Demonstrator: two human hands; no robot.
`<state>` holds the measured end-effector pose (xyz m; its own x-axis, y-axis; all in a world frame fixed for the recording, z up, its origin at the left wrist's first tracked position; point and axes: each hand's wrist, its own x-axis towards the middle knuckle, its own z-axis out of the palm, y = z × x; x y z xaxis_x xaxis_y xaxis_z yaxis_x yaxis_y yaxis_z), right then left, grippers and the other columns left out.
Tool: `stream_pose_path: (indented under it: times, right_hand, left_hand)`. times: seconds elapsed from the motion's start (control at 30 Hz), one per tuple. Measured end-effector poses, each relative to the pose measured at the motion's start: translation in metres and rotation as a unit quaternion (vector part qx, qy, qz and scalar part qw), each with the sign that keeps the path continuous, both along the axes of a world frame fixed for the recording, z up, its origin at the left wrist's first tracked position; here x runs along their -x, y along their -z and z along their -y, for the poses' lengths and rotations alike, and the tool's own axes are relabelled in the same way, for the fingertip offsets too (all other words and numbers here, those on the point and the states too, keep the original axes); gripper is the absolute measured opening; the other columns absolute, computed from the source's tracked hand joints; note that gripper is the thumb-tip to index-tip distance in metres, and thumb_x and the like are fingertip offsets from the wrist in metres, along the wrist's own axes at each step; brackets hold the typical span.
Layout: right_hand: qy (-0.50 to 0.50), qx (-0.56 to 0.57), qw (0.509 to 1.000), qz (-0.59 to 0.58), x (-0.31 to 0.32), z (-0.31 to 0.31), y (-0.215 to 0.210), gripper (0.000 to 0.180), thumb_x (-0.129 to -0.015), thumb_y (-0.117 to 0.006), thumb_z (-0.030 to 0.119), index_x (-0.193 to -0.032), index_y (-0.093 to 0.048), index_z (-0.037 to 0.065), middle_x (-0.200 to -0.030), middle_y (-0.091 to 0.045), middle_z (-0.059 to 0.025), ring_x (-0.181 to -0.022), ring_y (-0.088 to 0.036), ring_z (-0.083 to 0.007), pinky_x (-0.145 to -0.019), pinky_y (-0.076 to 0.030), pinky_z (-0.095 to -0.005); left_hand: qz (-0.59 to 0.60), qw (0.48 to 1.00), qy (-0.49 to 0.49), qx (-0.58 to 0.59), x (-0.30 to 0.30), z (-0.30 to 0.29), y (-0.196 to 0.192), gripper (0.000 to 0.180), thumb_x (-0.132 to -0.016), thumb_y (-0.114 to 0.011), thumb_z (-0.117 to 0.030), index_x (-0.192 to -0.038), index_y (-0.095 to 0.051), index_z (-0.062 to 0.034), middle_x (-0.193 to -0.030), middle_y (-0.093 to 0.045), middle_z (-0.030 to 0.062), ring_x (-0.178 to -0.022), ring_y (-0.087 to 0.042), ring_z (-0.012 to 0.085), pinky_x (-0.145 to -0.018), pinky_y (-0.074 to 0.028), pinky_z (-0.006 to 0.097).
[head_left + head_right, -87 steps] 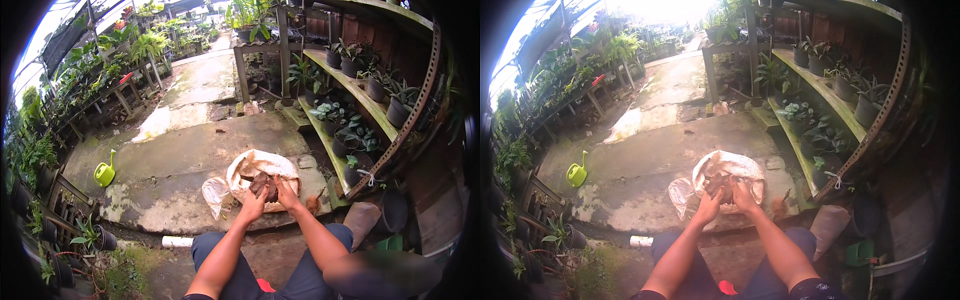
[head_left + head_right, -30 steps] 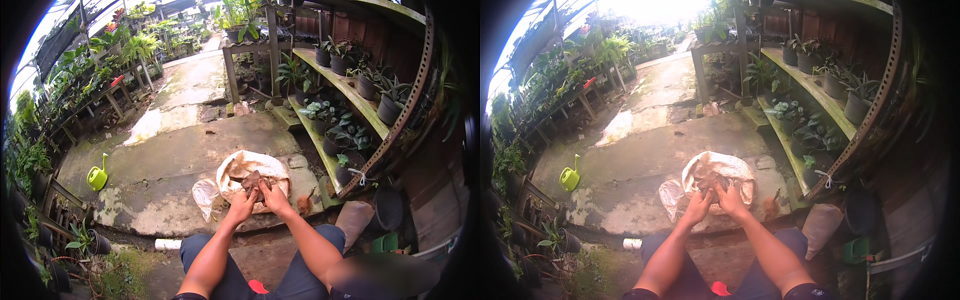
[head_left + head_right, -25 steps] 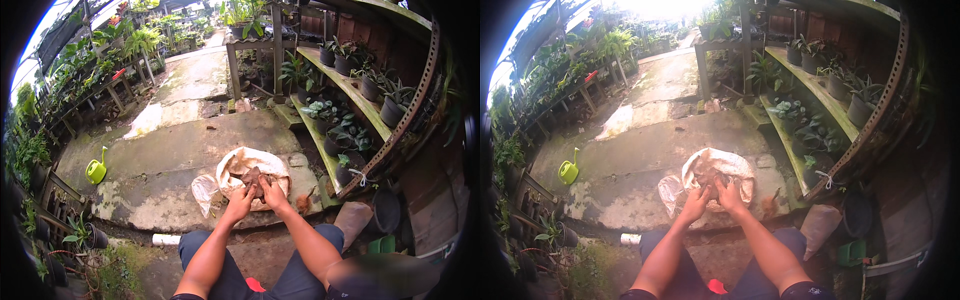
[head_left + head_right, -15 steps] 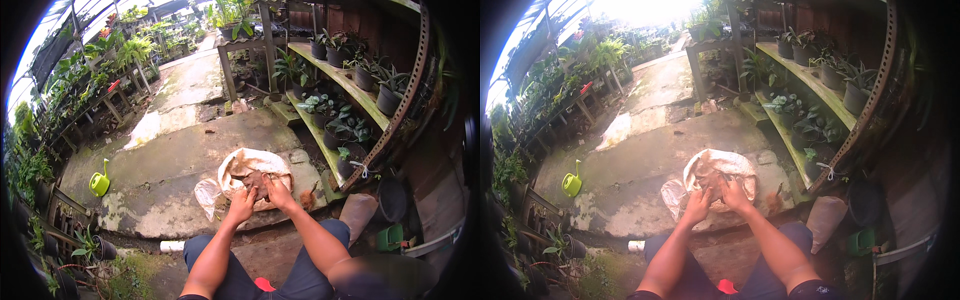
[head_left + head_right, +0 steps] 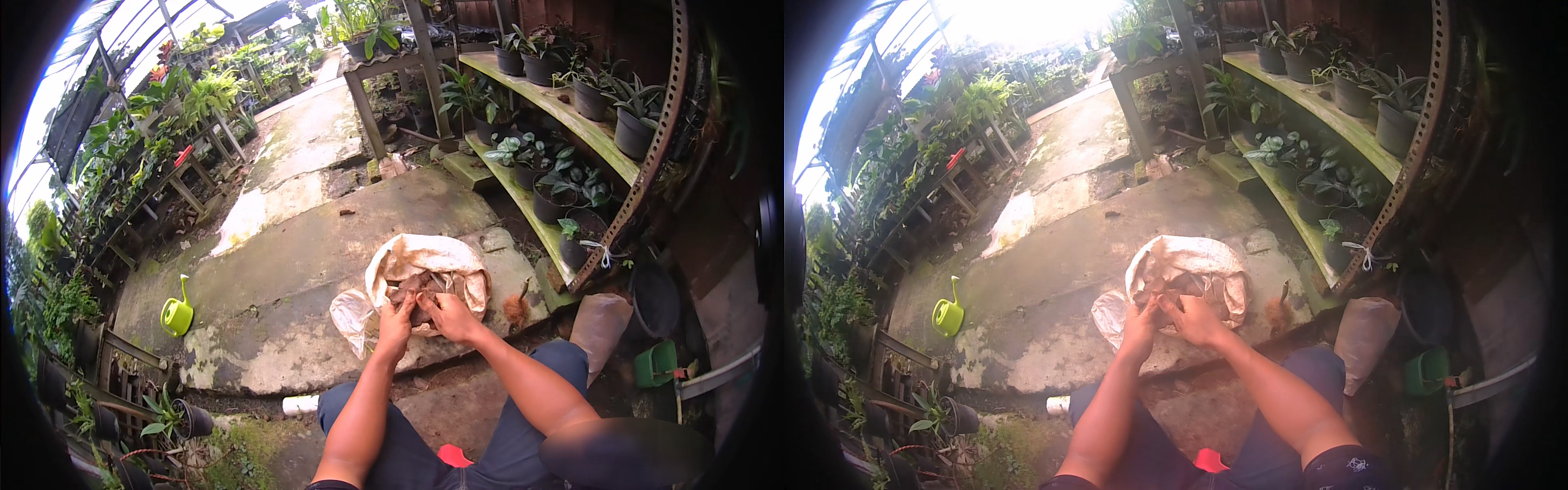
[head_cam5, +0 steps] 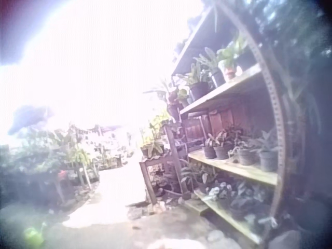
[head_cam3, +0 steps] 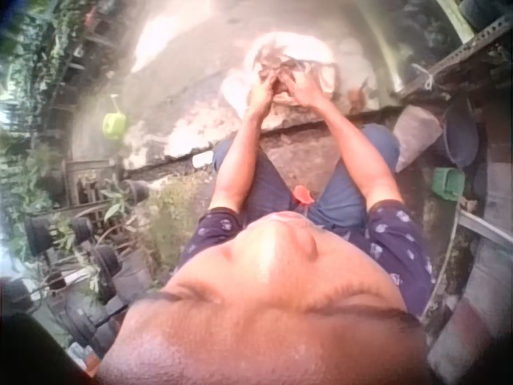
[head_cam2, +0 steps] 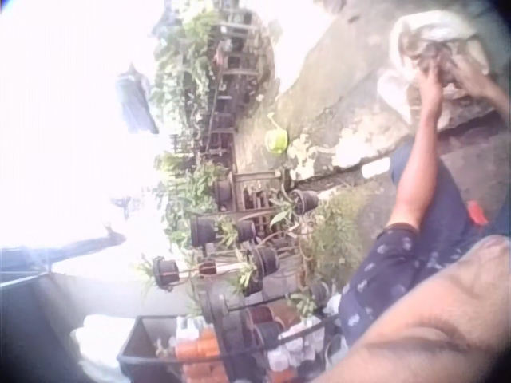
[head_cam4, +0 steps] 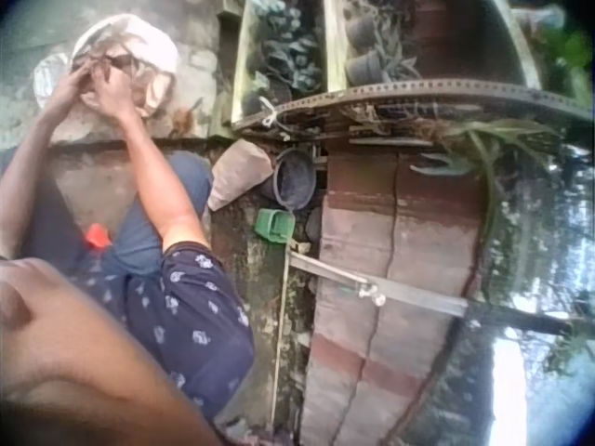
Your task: The person sits on the ground and prepares a small plant for potting by wrapping its roots in a fibrous material. They then spray the wrapped root ball with water from a spray bottle. Another person is visible in the background watering plants.
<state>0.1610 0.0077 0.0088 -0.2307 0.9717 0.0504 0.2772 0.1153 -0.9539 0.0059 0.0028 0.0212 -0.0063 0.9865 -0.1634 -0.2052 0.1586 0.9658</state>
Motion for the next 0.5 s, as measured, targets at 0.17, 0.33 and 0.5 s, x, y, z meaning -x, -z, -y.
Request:
stream_pose_path:
  times: [0.17, 0.33, 0.5]
  right_hand:
    - [-0.050, 0.066, 0.991, -0.105, 0.000, 0.000, 0.000, 0.078, -0.106, -0.037, 0.069, -0.094, -0.067, -0.002, -0.082, -0.067, -0.0084, -0.074, -0.061, -0.0168, -0.068, -0.051, -0.0337]
    - [0.010, -0.029, 0.999, -0.032, 0.002, -0.001, 0.013, 0.069, -0.107, -0.050, 0.059, -0.089, -0.065, -0.006, -0.070, -0.062, -0.0116, -0.068, -0.058, -0.0159, -0.063, -0.047, -0.0389]
    - [0.014, -0.006, 0.999, -0.031, -0.003, -0.007, 0.012, 0.069, -0.106, -0.053, 0.058, -0.087, -0.065, -0.007, -0.066, -0.059, -0.0118, -0.066, -0.056, -0.0167, -0.062, -0.046, -0.0404]
  left_hand:
    - [0.027, 0.997, 0.009, -0.065, 0.004, 0.003, 0.008, 0.045, -0.104, -0.068, -0.038, -0.122, -0.067, 0.0028, -0.109, -0.074, 0.0076, -0.095, -0.070, 0.0133, -0.085, -0.059, 0.033]
    - [-0.014, 0.993, 0.064, -0.096, 0.008, -0.001, 0.017, 0.046, -0.106, -0.064, -0.038, -0.126, -0.066, 0.0038, -0.118, -0.073, 0.0084, -0.098, -0.069, 0.0139, -0.088, -0.056, 0.030]
    - [0.082, 0.990, 0.044, -0.104, -0.004, -0.004, 0.012, 0.046, -0.107, -0.062, -0.040, -0.125, -0.067, 0.0019, -0.121, -0.071, 0.0090, -0.104, -0.068, 0.0145, -0.089, -0.055, 0.030]
